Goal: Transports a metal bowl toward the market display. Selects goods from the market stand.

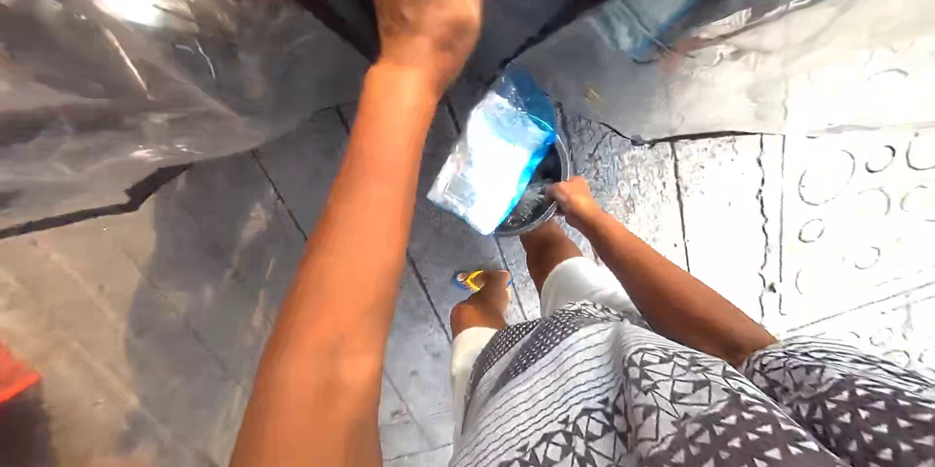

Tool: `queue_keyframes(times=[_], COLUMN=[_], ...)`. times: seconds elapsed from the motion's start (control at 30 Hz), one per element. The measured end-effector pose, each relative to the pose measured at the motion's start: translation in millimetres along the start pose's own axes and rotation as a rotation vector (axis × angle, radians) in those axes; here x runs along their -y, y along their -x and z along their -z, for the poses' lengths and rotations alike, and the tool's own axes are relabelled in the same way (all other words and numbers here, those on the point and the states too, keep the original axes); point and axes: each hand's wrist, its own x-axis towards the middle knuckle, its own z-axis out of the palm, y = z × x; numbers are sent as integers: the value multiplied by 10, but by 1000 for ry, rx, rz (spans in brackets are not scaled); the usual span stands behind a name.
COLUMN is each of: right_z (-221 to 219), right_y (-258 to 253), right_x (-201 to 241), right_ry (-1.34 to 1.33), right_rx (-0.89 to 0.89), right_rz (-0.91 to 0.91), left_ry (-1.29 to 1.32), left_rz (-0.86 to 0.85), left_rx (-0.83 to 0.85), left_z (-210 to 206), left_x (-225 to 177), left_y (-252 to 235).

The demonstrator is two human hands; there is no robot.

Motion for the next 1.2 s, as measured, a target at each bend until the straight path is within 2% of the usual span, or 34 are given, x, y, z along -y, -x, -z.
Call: queue_keyframes(times=[0.03, 0.07, 0.1, 0.17, 0.27, 0.33, 0.43, 0.5, 0.53, 0.63, 0.7, 0.77, 0.8, 0.87, 0.97, 1.03, 1.13, 1.2], right_z=[-134, -270, -394, -659, -1143, -1528, -2158, -2606, -2829, -3500, -3953, -4441, -4709, -5281, -6162, -6803, -7621, -8189], right_y=[230, 486, 760, 1247, 2141, 2721, 3347, 3679, 3815, 4168, 4404, 4594, 4687, 4893, 5325, 5742, 6273, 6571], right_x=[-140, -270, -374, -541, -666, -706, -834, -772, -738, -541, -349, -157, -41, 215, 610, 922, 1232, 1336], right_ry=[29, 62, 85, 99, 144, 216, 352, 461, 509, 583, 606, 637, 644, 678, 802, 883, 970, 983], right_rx=[35, 70, 111, 177, 247, 288, 362, 408, 428, 507, 554, 576, 594, 645, 732, 786, 887, 973], right_rz=[7, 14, 33, 97, 136, 183, 333, 425, 464, 548, 541, 532, 532, 549, 593, 620, 639, 665], left_ry=[70, 100, 98, 139, 290, 264, 161, 226, 306, 717, 897, 887, 829, 663, 559, 523, 488, 416], left_rz=[-59, -43, 46, 394, 936, 1120, 1280, 1336, 1340, 1345, 1288, 1168, 1112, 1083, 1267, 1441, 1639, 1711], left_rx=[122, 267, 372, 484, 462, 412, 364, 190, 6, -720, -1201, -1494, -1564, -1564, -1518, -1555, -1558, -1613], left_z=[-9, 21, 54, 220, 601, 1032, 1675, 1989, 2098, 2369, 2622, 2950, 3141, 3540, 4068, 4308, 4443, 4476], left_x=[-90, -154, -168, -30, 236, 226, 148, 218, 268, 463, 596, 789, 896, 1028, 993, 1084, 1236, 1491], left_y=[447, 1009, 1636, 2882, 4473, 5190, 6020, 6555, 6864, 7728, 8176, 8633, 8850, 9250, 9613, 9706, 9825, 9830])
